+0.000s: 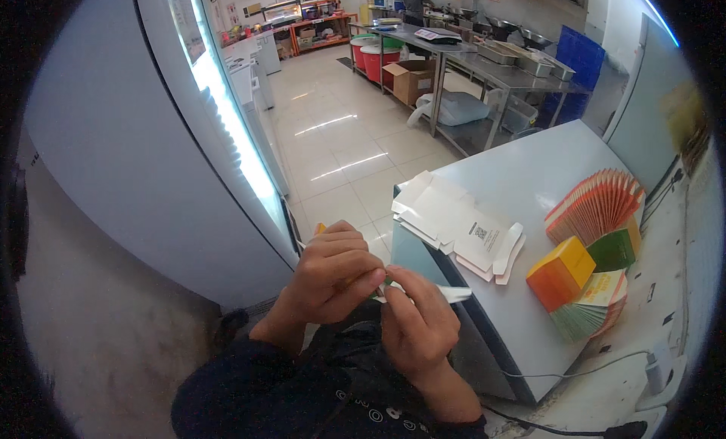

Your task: The person folds and assembles cardboard food boxes by hand, occasionally placing a small green packet inside before stacking the completed containers on a table.

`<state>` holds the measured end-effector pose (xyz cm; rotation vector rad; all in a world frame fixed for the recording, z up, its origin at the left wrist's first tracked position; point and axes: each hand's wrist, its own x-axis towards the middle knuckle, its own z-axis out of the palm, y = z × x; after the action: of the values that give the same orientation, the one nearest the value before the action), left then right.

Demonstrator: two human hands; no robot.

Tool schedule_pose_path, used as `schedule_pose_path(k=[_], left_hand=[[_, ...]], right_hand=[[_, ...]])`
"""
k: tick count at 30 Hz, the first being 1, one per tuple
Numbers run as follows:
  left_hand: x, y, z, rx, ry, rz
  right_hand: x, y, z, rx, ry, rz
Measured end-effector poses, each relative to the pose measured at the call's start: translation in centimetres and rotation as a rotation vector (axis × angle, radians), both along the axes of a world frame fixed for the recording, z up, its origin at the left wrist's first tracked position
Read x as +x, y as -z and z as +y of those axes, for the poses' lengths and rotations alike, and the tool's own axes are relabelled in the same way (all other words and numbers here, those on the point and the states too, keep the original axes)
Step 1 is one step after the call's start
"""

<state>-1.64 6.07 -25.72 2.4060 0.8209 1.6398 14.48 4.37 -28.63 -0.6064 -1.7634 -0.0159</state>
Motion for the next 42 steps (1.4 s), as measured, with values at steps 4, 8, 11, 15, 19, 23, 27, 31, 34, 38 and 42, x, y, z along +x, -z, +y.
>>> schedule_pose_path(k=[4, 8, 11, 15, 19, 23, 27, 31, 34, 38, 42], left_hand=[[-0.9, 0.0, -0.3, -0.012, 0.076, 0.042], [-0.5, 0.1, -0.6, 0.071, 0.077, 0.05], [-0.7, 0.1, -0.6, 0.018, 0.109, 0.099], [-2.7, 0.0, -0.5, -0.083, 0.105, 0.158], [-5.5, -0.4, -1.5, 0.023, -0.329, -0.203], [-4.9, 0.0, -3.3, 0.494, -0.562, -0.36], [-0.8, 4.6, -2.3, 0.27, -0.128, 0.214], [-0.4, 6.0, -0.5, -0.252, 0.177, -0.256], [-1.9, 7.0, 0.0, -0.532, 0.135, -0.76], [-1.1, 5.1, 0.7, -0.603, -0.059, -0.772], [1.9, 8.9, 1.7, -0.061, -0.415, -0.712]], right_hand=[[0.3, -1.2, -1.0, -0.181, -0.065, -0.006], [1.4, -1.3, 0.2, -0.45, -0.377, 0.028], [1.5, -0.8, 0.3, -0.997, -0.71, 0.395], [1.2, -1.4, 1.1, -1.236, -0.865, 0.36], [1.6, 0.2, 0.9, -0.467, -0.175, 0.211], [0.7, 0.9, 0.9, -0.3, -0.264, 0.22], [-2.6, 0.4, 1.7, -0.563, -0.461, 0.526], [-1.7, 2.1, 3.4, -0.264, -0.045, 0.111], [-2.7, 3.4, 3.7, 0.096, 0.099, -0.2], [-2.9, 4.8, 3.6, 0.107, -0.016, -0.023], [-3.9, 4.6, 2.6, -0.277, -0.164, 0.468]])
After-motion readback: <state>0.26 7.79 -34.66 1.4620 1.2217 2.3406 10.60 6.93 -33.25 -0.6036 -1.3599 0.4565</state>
